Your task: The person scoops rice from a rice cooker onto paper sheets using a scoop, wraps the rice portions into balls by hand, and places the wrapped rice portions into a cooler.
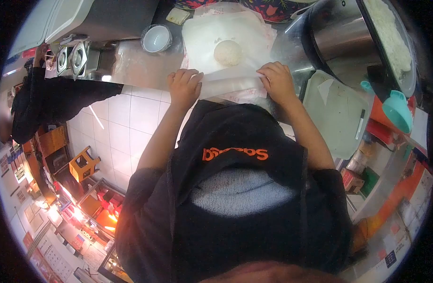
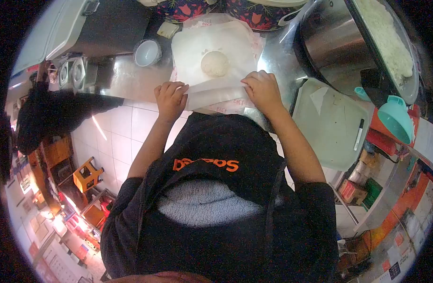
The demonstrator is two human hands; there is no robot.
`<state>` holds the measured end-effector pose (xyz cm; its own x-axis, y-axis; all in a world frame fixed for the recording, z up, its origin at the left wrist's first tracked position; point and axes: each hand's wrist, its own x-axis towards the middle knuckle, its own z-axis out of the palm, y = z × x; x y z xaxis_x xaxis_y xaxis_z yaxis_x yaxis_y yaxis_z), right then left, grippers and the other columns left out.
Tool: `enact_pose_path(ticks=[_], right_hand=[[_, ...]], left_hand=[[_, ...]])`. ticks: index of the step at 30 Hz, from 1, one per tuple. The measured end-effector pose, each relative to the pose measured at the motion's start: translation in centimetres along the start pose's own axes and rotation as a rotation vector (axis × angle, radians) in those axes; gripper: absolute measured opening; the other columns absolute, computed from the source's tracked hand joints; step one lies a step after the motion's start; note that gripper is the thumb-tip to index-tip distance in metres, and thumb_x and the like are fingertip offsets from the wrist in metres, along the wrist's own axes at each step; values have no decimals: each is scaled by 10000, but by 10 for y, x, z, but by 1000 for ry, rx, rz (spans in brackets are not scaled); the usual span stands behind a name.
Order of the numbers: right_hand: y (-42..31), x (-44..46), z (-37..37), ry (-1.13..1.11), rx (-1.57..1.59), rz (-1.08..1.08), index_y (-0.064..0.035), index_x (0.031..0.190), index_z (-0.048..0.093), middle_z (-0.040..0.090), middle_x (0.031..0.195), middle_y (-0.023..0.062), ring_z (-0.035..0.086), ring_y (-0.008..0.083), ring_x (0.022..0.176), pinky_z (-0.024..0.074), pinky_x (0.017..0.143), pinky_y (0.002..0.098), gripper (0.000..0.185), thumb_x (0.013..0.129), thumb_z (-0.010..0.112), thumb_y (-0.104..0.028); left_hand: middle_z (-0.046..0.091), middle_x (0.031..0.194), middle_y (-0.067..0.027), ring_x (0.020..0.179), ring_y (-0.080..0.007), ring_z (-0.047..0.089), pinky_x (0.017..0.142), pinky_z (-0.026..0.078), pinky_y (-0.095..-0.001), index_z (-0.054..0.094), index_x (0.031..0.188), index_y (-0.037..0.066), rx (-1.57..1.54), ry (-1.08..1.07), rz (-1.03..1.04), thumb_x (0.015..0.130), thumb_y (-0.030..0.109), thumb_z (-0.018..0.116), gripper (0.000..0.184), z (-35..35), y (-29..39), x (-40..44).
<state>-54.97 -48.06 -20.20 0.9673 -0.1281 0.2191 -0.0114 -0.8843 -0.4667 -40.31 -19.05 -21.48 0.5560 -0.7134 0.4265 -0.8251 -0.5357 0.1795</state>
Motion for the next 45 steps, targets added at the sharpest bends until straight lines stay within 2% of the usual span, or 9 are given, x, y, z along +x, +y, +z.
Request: enact_pose_path(ticks=[11,15,21,23,25,27,37,43,45], right_hand=[[14,-25,-1,-118,185,-22,-103,929,718,679,970,29,601,237,947,437,864,402,145,801,655,-133],[24,21,22,-25,515,397,-63,910,712,679,927,98,626,290,840,472,800,469,151,872,644,-192],[31,68,20,-234,-125,332,-88,964,702,666,985,114,634,303,950,479,853,474,164,849,640,-186],[31,83,19,-238,-203,298,-99,997,694,662,1024,108,624,307,1014,477,875,470,188,837,638,-178],[36,102,36,-62,-192,144,-118,1060,675,649,1105,94,579,310,1107,467,904,476,257,811,642,-173],[39,132,61,-51,-145,38,-117,1063,671,648,1106,93,569,312,1120,465,912,477,266,805,651,-181],[-5,158,24,-300,-16,-373,-114,842,662,634,903,69,584,303,948,458,828,434,92,783,680,-182],[-7,88,42,-216,-41,-390,-122,799,664,616,854,59,597,257,929,440,871,429,105,840,598,-194],[-7,84,49,-211,-34,-402,-114,838,659,607,851,59,598,265,929,449,849,419,76,822,619,-177]], left_hand=[[655,1102,-14,1001,-253,563,823,435,-402,727,921,146,-446,-147,-47,725,95,735,203,-11,-20,-25],[689,891,-71,641,-151,616,490,470,-317,687,920,-15,-1085,-279,-926,974,220,560,273,22,-36,-5],[667,740,-99,682,-329,627,648,486,-442,685,819,62,-154,-293,-646,899,279,622,239,34,-45,50],[661,778,-84,741,-314,627,661,468,-474,694,829,102,183,130,-255,845,223,638,134,20,-29,57],[665,948,-80,900,-295,615,730,459,-457,687,927,109,30,-316,-120,797,153,636,147,27,-11,50],[649,1185,-92,1088,-284,591,869,449,-457,667,1091,109,-195,-258,209,765,126,667,326,35,13,28],[497,1359,-141,1190,-334,503,955,442,-458,561,1297,94,-167,-203,20,709,94,657,596,29,52,37],[573,1201,-112,1148,-292,536,924,455,-448,563,1296,100,-346,-372,-44,727,84,640,574,30,44,37],[603,1129,-82,1090,-262,570,914,440,-437,619,1209,105,-134,-112,156,751,108,634,458,22,46,45]])
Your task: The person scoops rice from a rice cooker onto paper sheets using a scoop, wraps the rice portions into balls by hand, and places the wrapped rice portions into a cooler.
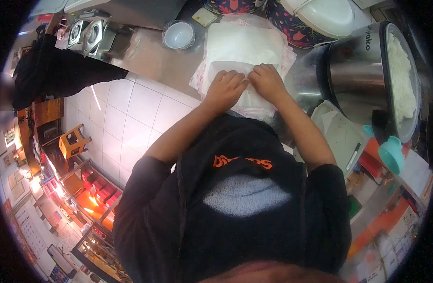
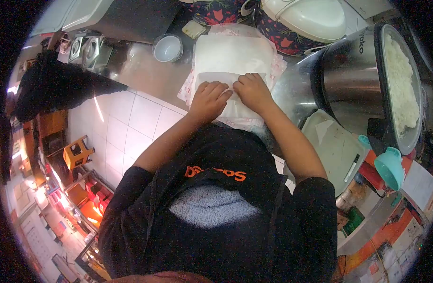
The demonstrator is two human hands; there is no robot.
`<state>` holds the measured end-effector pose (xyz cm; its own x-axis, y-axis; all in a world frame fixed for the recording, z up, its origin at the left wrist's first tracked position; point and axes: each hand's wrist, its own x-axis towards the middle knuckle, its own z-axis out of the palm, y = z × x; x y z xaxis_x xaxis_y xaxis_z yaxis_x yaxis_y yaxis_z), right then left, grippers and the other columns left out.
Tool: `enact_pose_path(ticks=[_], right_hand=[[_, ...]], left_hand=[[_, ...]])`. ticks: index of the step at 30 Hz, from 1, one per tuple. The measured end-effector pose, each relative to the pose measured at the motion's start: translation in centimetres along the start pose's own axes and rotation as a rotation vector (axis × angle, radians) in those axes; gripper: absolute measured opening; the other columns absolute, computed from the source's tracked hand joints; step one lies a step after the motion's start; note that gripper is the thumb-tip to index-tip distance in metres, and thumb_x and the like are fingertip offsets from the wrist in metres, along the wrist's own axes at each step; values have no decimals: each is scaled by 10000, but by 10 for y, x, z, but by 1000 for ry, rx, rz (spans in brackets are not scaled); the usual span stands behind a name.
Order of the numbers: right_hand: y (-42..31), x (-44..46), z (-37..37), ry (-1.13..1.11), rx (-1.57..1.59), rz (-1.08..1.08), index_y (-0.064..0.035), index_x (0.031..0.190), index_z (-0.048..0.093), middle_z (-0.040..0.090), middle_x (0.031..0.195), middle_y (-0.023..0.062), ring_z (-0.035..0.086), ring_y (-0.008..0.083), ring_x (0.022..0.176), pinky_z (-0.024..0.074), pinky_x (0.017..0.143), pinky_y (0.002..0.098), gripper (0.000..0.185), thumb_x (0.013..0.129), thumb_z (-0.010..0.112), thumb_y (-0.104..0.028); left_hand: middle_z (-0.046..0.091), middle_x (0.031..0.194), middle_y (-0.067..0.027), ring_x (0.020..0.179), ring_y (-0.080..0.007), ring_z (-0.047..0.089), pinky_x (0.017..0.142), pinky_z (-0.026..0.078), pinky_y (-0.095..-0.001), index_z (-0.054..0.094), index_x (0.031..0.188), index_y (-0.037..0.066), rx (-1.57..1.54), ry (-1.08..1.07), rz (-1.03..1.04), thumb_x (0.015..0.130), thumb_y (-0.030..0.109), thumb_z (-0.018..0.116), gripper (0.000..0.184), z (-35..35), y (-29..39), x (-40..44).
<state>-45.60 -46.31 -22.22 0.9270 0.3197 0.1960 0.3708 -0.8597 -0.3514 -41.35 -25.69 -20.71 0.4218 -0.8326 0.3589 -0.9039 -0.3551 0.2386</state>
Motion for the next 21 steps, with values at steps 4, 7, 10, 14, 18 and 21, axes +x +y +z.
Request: enact_pose_path(ticks=[4,7,10,14,18,21], right_hand=[[-3,-8,-11,-97,142,140,-87,908,649,604,883,91,599,302,945,467,826,438,116,812,647,-153],[10,-22,-14,-229,193,175,-67,939,640,607,954,116,602,325,961,479,853,440,159,807,671,-150],[26,-25,0,-257,256,265,-54,960,632,607,1036,125,601,335,990,486,892,423,190,795,688,-131],[16,-11,-2,56,346,636,-37,975,642,627,1020,121,605,343,968,482,872,430,192,795,666,-99],[11,-12,2,162,29,387,-61,933,648,629,947,111,623,301,934,487,820,421,125,824,614,-115],[6,-17,3,60,-170,194,-91,868,615,602,866,93,636,271,834,484,746,402,75,828,580,-145]], left_hand=[[636,1047,-53,1017,-229,591,906,416,-421,686,1048,120,277,93,-16,773,149,625,284,-6,-7,20],[662,974,-20,979,-213,595,910,396,-423,711,937,129,230,-285,-143,786,188,618,187,1,-38,7],[673,949,-11,970,-197,596,893,394,-419,722,930,132,202,-415,-122,784,184,624,183,-5,-37,11],[655,944,-14,981,-204,579,902,388,-433,721,898,120,109,-351,-155,818,210,627,153,-12,-27,3],[634,967,-30,1012,-225,550,898,382,-430,731,903,121,108,-302,-123,816,315,666,222,3,-40,-6],[647,1072,-21,1104,-215,547,959,365,-473,738,990,176,70,-538,-325,780,327,730,259,-2,-45,11]])
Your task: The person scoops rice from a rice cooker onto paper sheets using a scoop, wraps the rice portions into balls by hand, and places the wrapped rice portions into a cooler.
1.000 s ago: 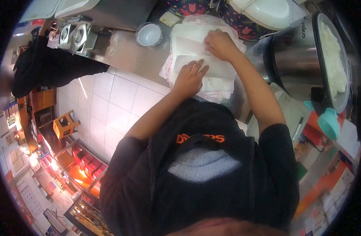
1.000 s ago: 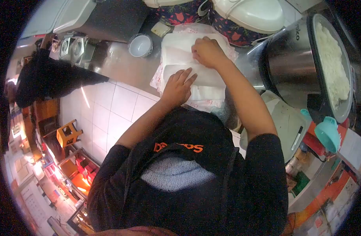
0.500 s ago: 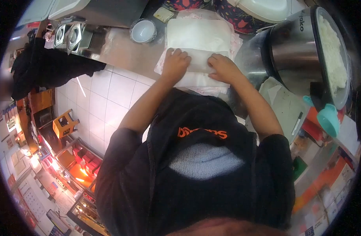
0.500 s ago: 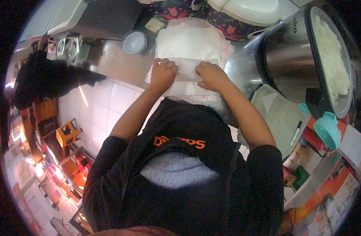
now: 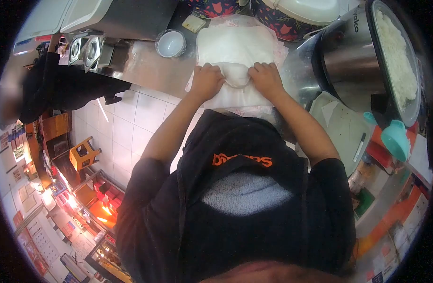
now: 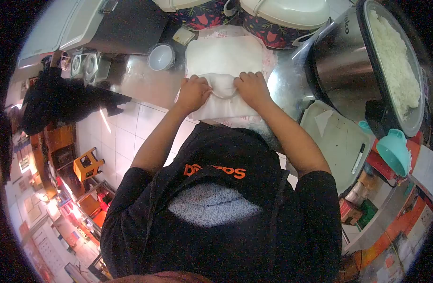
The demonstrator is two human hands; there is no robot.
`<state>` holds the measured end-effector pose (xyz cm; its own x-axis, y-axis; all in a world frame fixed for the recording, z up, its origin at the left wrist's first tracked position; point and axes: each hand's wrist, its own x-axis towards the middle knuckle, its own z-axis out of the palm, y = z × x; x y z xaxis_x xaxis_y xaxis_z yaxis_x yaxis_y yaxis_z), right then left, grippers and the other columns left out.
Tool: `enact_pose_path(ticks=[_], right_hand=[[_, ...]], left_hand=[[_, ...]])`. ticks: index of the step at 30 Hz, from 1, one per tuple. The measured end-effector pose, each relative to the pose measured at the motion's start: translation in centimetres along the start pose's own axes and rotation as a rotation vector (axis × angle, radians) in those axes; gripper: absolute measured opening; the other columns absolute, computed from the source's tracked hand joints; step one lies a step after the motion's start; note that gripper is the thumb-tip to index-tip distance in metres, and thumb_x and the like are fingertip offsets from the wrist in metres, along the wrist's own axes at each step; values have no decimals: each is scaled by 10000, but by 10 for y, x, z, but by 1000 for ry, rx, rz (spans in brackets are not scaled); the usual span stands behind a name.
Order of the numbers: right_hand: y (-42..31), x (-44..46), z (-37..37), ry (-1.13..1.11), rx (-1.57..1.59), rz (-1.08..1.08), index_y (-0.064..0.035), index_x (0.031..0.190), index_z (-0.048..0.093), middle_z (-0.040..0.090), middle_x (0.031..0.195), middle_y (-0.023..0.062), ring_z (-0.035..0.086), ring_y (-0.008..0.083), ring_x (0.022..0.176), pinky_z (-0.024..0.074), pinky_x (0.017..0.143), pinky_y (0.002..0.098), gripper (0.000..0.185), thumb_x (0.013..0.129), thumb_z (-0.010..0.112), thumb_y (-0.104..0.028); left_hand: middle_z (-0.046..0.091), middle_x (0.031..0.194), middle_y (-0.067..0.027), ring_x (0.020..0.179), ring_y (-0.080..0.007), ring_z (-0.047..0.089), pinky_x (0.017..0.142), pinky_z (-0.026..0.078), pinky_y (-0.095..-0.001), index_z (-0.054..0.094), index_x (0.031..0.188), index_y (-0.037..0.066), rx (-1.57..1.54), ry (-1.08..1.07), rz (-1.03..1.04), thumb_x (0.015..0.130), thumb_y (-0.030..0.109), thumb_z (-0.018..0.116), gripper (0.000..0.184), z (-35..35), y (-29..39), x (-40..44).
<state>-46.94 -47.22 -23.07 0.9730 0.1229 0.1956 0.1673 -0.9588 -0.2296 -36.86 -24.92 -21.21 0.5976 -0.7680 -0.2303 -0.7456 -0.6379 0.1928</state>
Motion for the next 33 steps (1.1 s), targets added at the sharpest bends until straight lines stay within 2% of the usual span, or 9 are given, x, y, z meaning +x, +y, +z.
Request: enact_pose_path(ticks=[7,9,15,17,22,26,29,31,33], right_hand=[[-20,-14,11,-48,-57,-17,-91,816,579,587,857,97,645,261,774,494,664,412,61,815,561,-149],[-24,-20,14,-20,-21,12,-83,828,584,585,866,111,645,271,784,504,669,423,68,819,558,-145],[-29,-5,6,-7,123,213,-39,816,653,597,914,133,637,319,811,541,720,446,142,839,541,-122],[-26,5,11,-34,101,320,-55,796,678,627,899,133,630,342,846,522,776,453,154,841,546,-118],[-13,16,6,-148,229,474,-39,889,625,664,835,202,639,420,824,499,736,522,125,826,561,-127],[-19,38,3,-234,223,389,-39,956,649,641,1047,192,605,381,980,494,832,472,158,828,579,-100],[-30,34,1,-179,243,334,-26,972,640,610,1092,190,574,388,1012,485,843,468,173,829,557,-75],[-6,21,47,-87,93,162,-20,1014,613,628,1038,205,583,399,990,475,833,492,200,832,540,-56],[-16,30,22,-104,328,195,-19,1065,558,638,990,229,598,431,921,476,805,512,231,844,492,-6]], left_hand=[[645,1026,-9,1087,-238,534,953,354,-462,733,951,149,-33,518,-67,756,299,758,247,15,3,19],[630,1071,-8,1067,-251,533,917,362,-462,721,881,137,-165,191,-42,752,304,757,215,12,-4,18],[620,984,-42,914,-277,567,861,379,-493,702,784,143,143,447,-123,801,262,682,122,22,33,-8],[583,966,-66,931,-286,533,744,409,-485,654,784,84,266,394,-72,790,159,564,117,47,31,-14],[626,1082,-110,985,-279,577,817,432,-476,683,860,60,-61,197,-127,851,212,554,200,65,20,-6],[612,1133,-94,1061,-283,555,833,434,-479,694,826,88,-99,-50,-268,815,217,608,155,-1,-5,15],[528,1292,-190,1160,-357,505,870,432,-527,652,1116,107,-124,-41,-126,819,222,624,319,-19,0,16],[502,1269,-179,1207,-375,464,932,414,-557,583,1227,186,-273,195,-18,753,182,711,492,80,-29,63],[457,1328,-154,1207,-381,464,961,400,-557,589,1187,231,-298,-26,-24,706,140,747,514,11,-6,45]])
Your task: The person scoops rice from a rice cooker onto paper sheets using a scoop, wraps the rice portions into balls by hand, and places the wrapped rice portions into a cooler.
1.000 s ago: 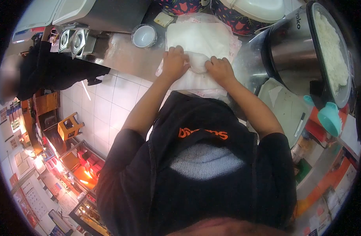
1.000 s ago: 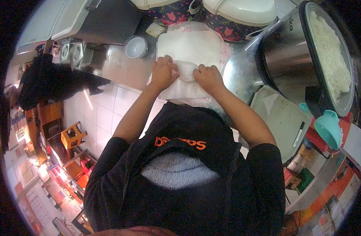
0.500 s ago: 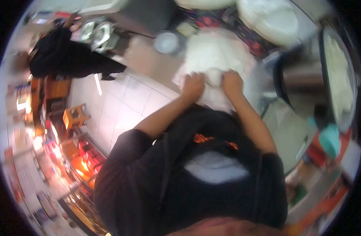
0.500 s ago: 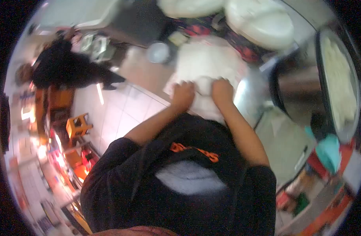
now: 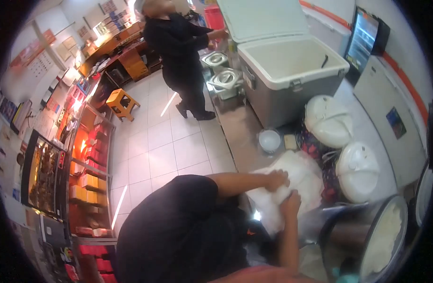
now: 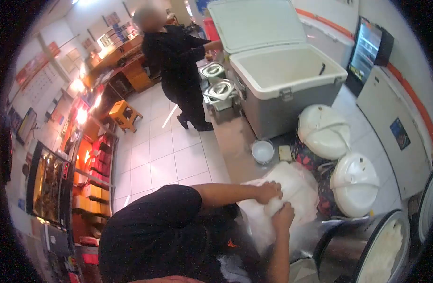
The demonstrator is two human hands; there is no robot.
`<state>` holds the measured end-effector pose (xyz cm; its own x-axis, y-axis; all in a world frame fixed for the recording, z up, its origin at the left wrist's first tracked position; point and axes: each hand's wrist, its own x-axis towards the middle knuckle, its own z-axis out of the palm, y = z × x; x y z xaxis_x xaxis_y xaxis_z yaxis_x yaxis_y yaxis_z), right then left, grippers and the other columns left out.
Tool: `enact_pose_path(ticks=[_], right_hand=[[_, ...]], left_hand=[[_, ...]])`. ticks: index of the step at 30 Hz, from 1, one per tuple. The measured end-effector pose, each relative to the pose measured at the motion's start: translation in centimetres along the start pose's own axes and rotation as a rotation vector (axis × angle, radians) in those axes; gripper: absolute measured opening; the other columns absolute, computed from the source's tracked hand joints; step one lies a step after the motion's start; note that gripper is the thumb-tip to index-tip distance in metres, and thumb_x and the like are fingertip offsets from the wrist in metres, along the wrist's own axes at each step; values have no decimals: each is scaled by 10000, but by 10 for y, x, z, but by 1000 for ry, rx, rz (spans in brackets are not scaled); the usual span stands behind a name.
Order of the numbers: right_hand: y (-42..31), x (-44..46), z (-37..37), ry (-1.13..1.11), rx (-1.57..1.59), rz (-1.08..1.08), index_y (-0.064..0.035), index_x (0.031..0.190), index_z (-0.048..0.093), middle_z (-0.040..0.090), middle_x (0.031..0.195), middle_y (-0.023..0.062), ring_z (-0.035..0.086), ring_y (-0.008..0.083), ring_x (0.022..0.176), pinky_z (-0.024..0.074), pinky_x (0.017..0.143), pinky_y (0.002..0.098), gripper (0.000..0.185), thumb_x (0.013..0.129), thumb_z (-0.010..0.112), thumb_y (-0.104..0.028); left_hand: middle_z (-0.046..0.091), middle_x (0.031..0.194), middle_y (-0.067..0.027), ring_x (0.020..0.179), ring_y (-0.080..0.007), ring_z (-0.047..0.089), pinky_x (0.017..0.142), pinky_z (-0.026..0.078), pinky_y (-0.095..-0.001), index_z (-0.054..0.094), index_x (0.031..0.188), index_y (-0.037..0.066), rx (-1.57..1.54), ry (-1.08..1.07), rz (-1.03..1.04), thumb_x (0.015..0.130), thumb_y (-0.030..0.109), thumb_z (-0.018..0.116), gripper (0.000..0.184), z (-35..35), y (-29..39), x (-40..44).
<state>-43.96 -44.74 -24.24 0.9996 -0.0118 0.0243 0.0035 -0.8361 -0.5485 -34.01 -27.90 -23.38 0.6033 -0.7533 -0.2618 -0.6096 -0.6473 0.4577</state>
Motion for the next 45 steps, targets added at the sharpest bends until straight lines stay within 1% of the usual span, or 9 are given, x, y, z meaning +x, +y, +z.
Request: enact_pose_path(ticks=[7,10,14,17,19,28,34,38,45], right_hand=[[-32,-32,-53,-117,427,76,-48,1090,455,604,903,143,611,267,818,496,708,369,143,950,428,-36],[-82,-44,-71,-180,1124,104,-77,1075,459,572,916,68,577,145,817,491,721,292,98,979,460,-63],[-163,-42,-82,-465,1297,86,-98,1128,429,576,1010,40,599,143,894,518,750,282,244,943,570,-24],[-238,-22,-75,-493,774,-547,-93,1211,526,587,1065,84,593,218,1027,493,884,354,389,854,681,-87],[-279,-15,-60,-482,702,-637,-97,1231,511,573,1099,83,579,218,1057,487,902,358,389,873,659,-123],[-410,-5,49,-257,1071,-174,-115,1320,444,510,1250,75,514,220,1193,460,985,378,421,955,560,-288],[-439,4,47,-287,1110,-156,-91,1293,483,547,1260,108,555,256,1159,479,945,386,464,957,575,-398],[-446,20,28,-319,1112,-152,-91,1298,458,550,1244,101,559,240,1144,479,936,371,493,913,619,-354],[-434,54,-3,-355,1149,-156,-91,1307,416,556,1217,89,564,213,1120,478,921,344,578,837,696,-277]], left_hand=[[651,1074,-132,1003,-195,639,831,498,-346,443,1267,23,-928,-183,312,776,-57,589,518,-15,8,-51],[655,1024,-108,917,-152,637,744,499,-299,395,1288,9,-1307,-195,447,789,-91,557,535,-66,36,-112],[584,1182,-149,1143,-235,565,875,450,-369,455,1243,33,-728,128,543,726,61,672,562,-110,21,-186],[531,1310,-141,1258,-321,476,1027,358,-461,531,1277,74,-588,342,663,705,168,714,608,-149,8,-248],[548,1315,-135,1257,-340,480,1091,291,-519,602,1255,106,-426,535,823,738,209,744,545,-162,-4,-282],[625,1182,-135,951,-328,646,795,496,-429,584,1232,109,-202,958,913,796,128,732,461,-223,-89,-386],[624,1187,-132,994,-327,627,831,486,-437,582,1236,214,-35,832,893,744,97,711,522,-251,-138,-396],[561,1292,-162,1191,-360,537,961,398,-526,609,1220,220,-159,409,957,754,222,719,479,-265,-134,-392],[477,1387,-177,1299,-423,421,1029,318,-609,622,1172,144,-148,509,1159,716,281,729,488,-293,-89,-361]])
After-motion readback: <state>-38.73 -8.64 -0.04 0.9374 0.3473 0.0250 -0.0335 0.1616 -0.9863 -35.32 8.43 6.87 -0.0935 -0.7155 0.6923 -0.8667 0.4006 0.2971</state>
